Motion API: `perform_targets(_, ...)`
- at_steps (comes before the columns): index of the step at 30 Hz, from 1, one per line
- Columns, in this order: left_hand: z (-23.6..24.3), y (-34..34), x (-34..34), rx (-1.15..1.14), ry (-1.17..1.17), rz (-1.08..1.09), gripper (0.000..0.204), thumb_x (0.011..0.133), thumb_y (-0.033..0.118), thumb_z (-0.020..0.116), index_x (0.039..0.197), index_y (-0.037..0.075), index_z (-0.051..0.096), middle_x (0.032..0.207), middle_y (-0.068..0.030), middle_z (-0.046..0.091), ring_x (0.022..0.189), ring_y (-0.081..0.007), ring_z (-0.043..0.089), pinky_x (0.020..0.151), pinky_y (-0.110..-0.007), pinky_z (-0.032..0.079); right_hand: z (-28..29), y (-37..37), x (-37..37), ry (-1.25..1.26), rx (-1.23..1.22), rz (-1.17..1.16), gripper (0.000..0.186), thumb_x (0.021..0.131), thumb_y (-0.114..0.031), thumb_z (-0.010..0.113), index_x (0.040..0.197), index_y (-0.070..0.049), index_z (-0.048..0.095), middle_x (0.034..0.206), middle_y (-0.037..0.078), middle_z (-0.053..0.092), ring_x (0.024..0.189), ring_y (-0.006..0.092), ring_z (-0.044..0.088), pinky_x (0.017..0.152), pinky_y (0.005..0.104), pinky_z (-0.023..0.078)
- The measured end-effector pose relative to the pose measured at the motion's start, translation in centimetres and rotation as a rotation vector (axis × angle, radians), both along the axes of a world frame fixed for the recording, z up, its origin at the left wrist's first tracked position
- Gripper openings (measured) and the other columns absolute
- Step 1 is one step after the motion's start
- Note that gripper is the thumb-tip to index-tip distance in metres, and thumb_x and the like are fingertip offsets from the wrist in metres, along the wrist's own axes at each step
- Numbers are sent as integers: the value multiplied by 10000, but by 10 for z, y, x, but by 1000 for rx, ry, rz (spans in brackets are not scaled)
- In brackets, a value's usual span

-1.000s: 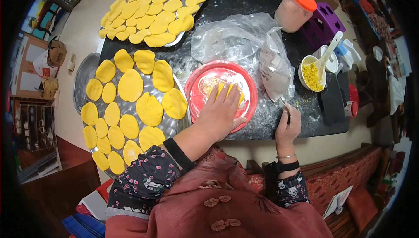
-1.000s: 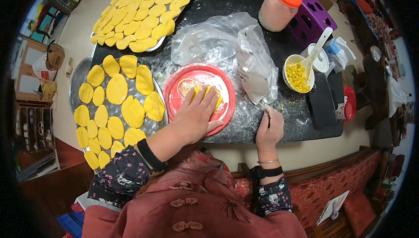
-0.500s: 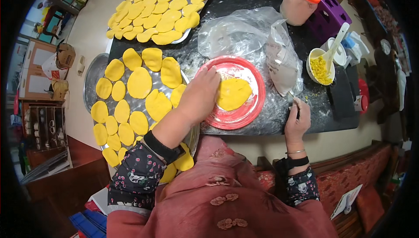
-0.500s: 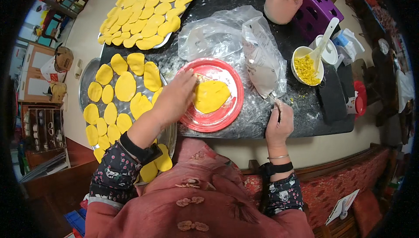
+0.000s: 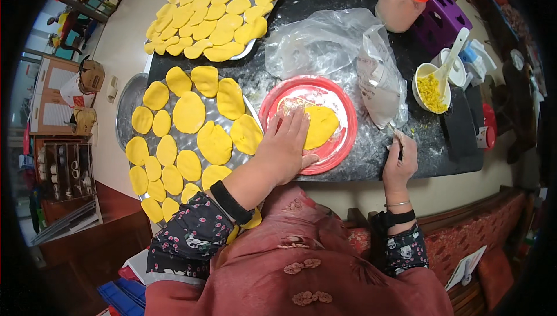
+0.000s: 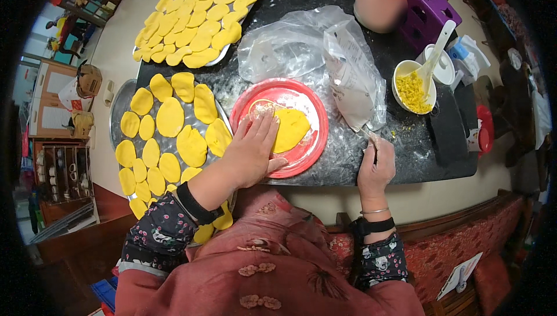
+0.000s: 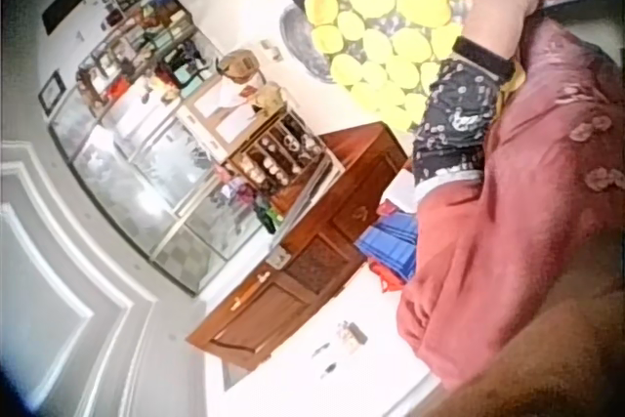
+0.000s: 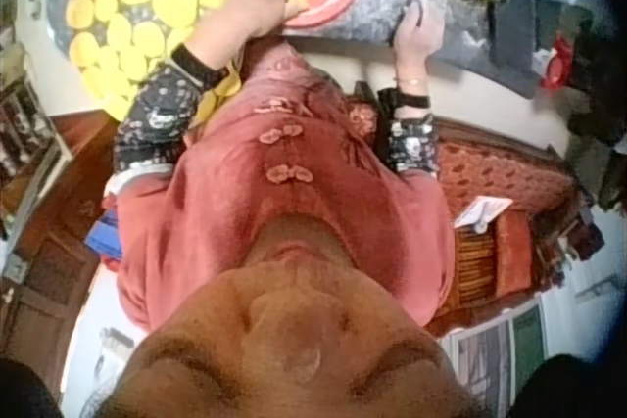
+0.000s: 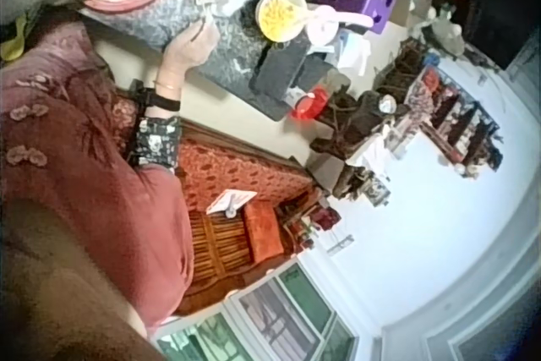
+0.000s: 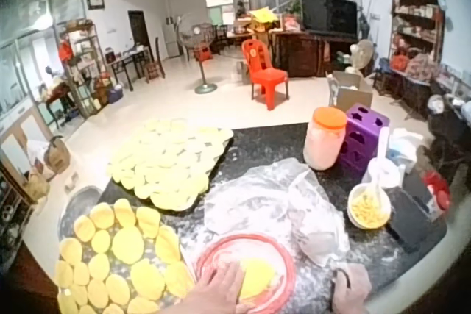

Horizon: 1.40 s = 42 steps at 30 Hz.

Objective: The person prepares yellow dough discs by picking them up from a tray, poking holes in them with a toothpick, and dusting them with flour. The person handles the dough one at a time, placing each finished piece onto a red plate.

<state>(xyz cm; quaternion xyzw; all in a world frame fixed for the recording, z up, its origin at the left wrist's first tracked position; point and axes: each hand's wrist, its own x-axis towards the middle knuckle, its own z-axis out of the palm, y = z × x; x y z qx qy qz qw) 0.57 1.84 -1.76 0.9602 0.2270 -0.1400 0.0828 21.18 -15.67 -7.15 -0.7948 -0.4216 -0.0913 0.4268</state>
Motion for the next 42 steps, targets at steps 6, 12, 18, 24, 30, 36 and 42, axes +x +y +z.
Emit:
perform_targets(6,11,26,9,3,-259,172,629,851,291,590,1325,-34,335,1403,-217,336,1341,-333,283,1111,-472,183,-4,-2,1,8,2,-8,195,828,43,537,1008,16,606,942,154,616,842,311,595,757,371,481)
perform_targets(12,0,47,4,31,-517,148,182,743,82,648,907,51,577,916,-112,570,905,-325,537,793,-424,435,-2,-1,1,-12,-12,2,195,837,40,540,1018,15,607,932,154,615,837,310,594,753,372,481)
perform_targets(18,-6,42,16,29,-485,180,188,746,157,687,862,60,575,869,-113,570,874,-314,541,757,-423,422,0,0,0,-32,-10,14,197,836,38,546,1021,11,608,925,150,614,833,305,596,753,369,480)
perform_targets(24,-6,41,22,-50,-447,267,202,760,169,682,861,39,565,851,-149,592,857,-325,572,783,-435,424,0,0,1,-30,-24,-1,187,834,41,548,1008,12,611,917,148,615,830,302,597,751,367,481)
perform_targets(30,-8,47,16,-499,-491,578,186,805,88,616,966,10,566,846,-184,611,833,-339,606,745,-394,478,-1,1,-1,8,-7,-8,177,835,40,550,998,12,613,911,150,618,822,296,599,746,364,483)
perform_targets(36,-13,44,9,-275,-505,430,220,790,27,556,1009,14,568,944,-192,596,925,-348,584,781,-382,477,3,5,2,-204,-1,12,251,830,24,578,1076,-6,618,953,142,582,869,296,569,776,363,465)
perform_targets(42,16,19,0,-21,-239,118,359,783,50,503,1134,-23,516,1171,-165,529,1120,-320,497,897,-385,438,15,17,-15,-147,-139,108,258,812,33,587,1062,-13,633,896,139,552,848,293,544,769,378,451)
